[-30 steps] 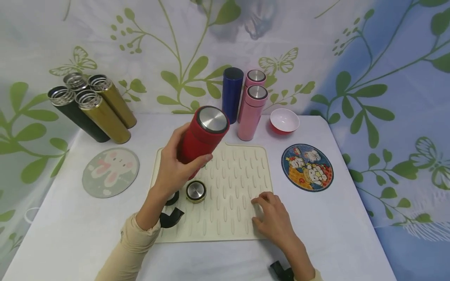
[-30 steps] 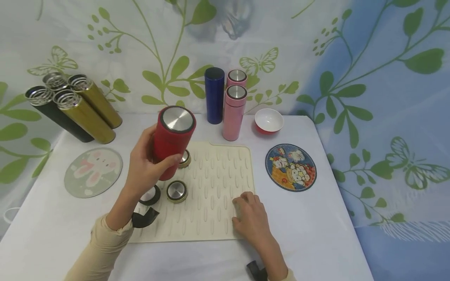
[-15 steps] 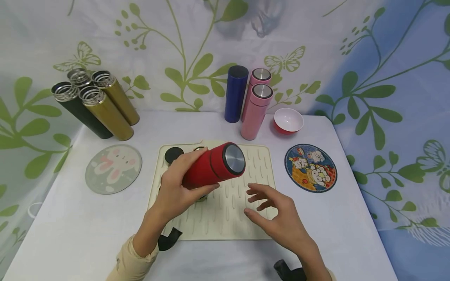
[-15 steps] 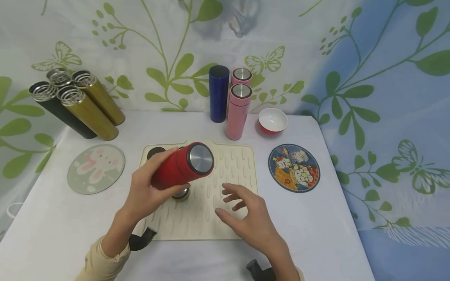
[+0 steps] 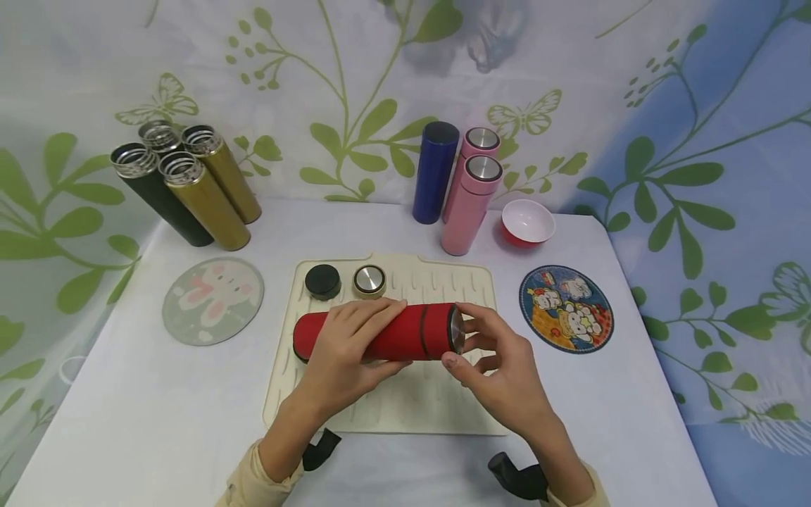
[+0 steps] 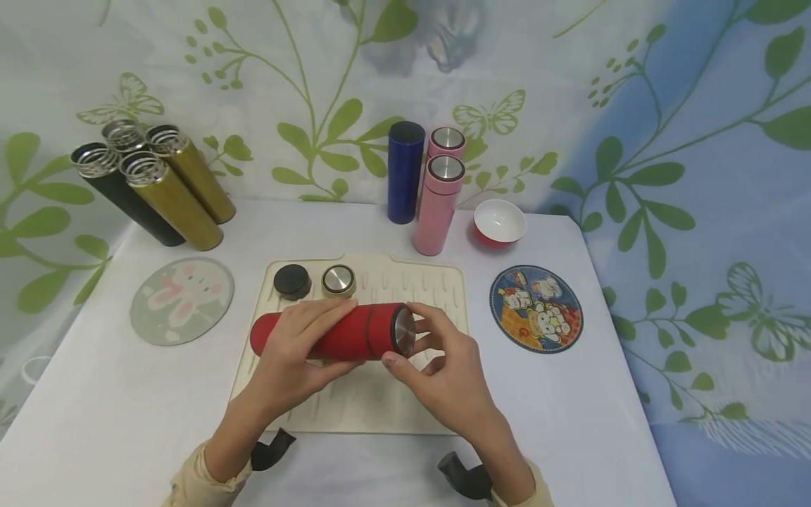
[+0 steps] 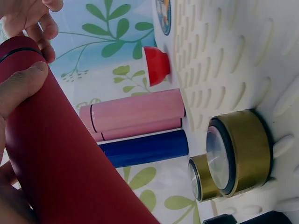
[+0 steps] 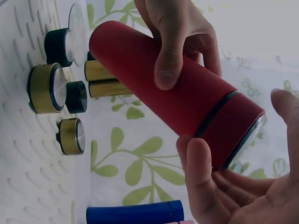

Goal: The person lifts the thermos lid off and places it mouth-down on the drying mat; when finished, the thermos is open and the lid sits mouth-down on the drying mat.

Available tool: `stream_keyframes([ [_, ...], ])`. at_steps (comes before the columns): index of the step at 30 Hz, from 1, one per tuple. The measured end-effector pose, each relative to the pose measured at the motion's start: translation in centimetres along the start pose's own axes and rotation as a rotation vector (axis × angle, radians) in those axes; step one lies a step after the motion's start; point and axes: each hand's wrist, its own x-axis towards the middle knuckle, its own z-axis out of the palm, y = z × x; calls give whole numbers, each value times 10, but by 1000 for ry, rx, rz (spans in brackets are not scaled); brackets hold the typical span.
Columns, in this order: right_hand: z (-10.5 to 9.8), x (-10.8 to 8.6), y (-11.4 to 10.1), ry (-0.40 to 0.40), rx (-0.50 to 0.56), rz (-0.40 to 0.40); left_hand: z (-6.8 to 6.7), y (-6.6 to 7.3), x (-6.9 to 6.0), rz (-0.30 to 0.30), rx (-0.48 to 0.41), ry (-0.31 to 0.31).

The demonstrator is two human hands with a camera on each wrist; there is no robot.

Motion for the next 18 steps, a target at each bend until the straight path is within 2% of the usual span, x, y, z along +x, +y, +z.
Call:
stream_keyframes([
  [4, 5, 1, 2, 0, -48, 76, 5, 1, -3, 31, 56, -24],
  [8, 9, 2, 1, -39, -58, 123, 7, 0, -7, 40, 77, -43],
  [12, 12, 3, 0, -68, -39, 115, 6, -2, -9, 38, 79, -56],
  [18, 16, 1, 5, -69, -9, 31, 1, -5, -8, 53, 95, -69],
])
